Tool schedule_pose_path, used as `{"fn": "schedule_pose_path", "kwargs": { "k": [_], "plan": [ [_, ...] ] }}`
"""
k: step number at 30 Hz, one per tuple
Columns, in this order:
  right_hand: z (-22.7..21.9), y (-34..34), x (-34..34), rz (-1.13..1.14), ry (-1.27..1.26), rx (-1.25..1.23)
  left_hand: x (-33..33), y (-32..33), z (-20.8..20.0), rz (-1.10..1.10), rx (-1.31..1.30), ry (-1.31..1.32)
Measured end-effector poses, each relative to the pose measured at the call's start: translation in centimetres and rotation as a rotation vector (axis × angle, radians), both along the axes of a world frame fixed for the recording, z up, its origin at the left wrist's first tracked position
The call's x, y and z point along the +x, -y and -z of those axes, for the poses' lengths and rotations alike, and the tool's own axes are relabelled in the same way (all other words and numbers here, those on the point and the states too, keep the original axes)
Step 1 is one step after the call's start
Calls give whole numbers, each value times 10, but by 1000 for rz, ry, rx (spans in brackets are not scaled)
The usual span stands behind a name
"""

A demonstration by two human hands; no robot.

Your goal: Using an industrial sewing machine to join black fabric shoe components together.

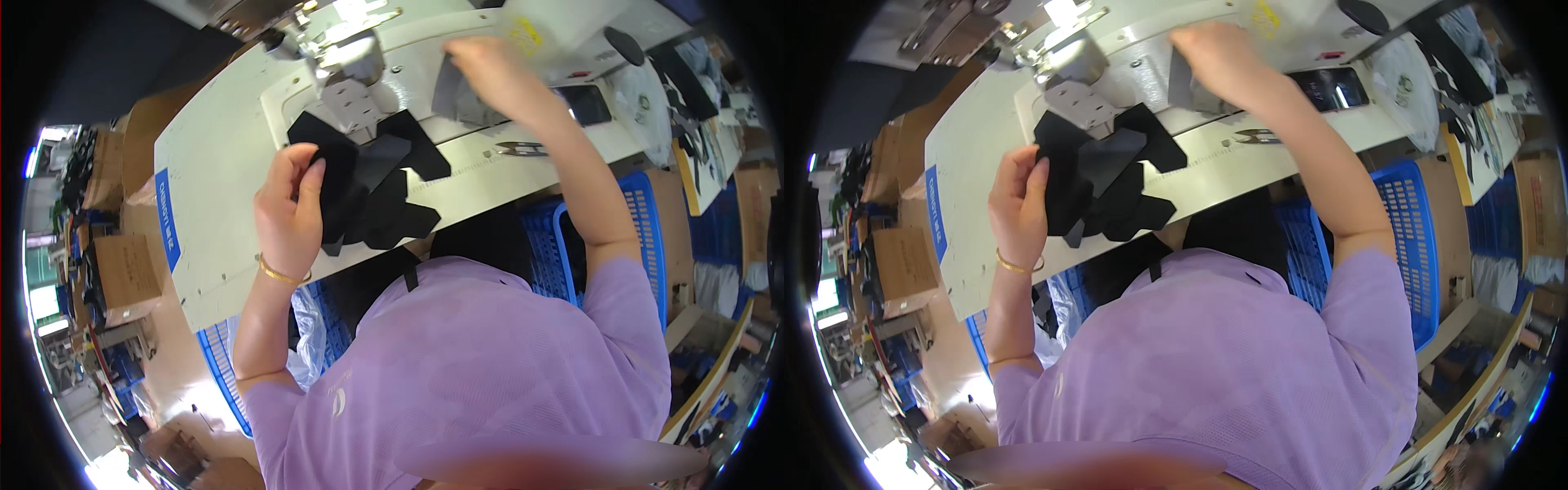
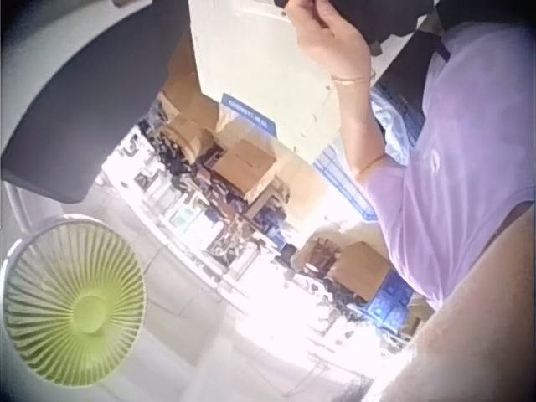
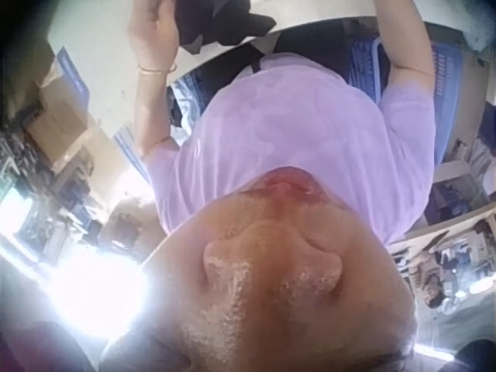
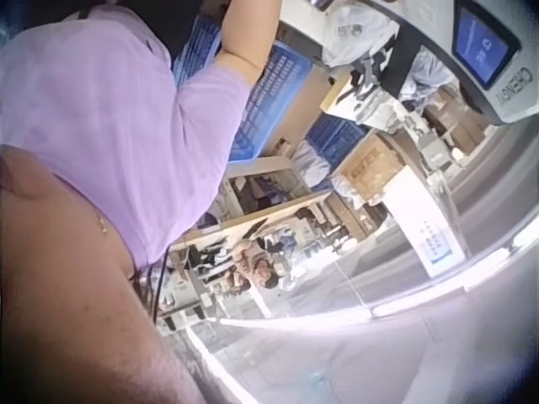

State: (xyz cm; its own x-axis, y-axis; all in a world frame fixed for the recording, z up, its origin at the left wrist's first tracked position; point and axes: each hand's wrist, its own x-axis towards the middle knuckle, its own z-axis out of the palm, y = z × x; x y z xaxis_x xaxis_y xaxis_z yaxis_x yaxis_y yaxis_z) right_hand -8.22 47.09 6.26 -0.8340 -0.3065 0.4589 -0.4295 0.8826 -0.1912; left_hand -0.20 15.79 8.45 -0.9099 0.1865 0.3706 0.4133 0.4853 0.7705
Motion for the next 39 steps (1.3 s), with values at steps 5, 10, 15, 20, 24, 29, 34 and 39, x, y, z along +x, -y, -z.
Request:
{"fn": "schedule_pose_path", "kwargs": {
  "k": [5,10,15,20,24,29,34,39],
  "plan": [
    [-74,27,73,-244,459,-1003,-6,-4,5,135,312,291],
    [-21,107,105,-449,409,-1180,-8,-23,6,213,465,459],
    [2,126,97,-131,80,-1007,5,-37,19,172,373,165],
    [15,133,92,-147,176,-1213,10,-42,27,222,550,217],
    [16,136,94,-172,68,-1169,17,-50,31,195,571,137],
    [8,131,101,-223,79,-1145,6,-45,33,99,655,214],
    [8,129,109,-243,190,-1298,5,-41,33,135,702,311],
    [8,130,109,-227,186,-1334,13,-48,24,10,675,194]
  ]
}}
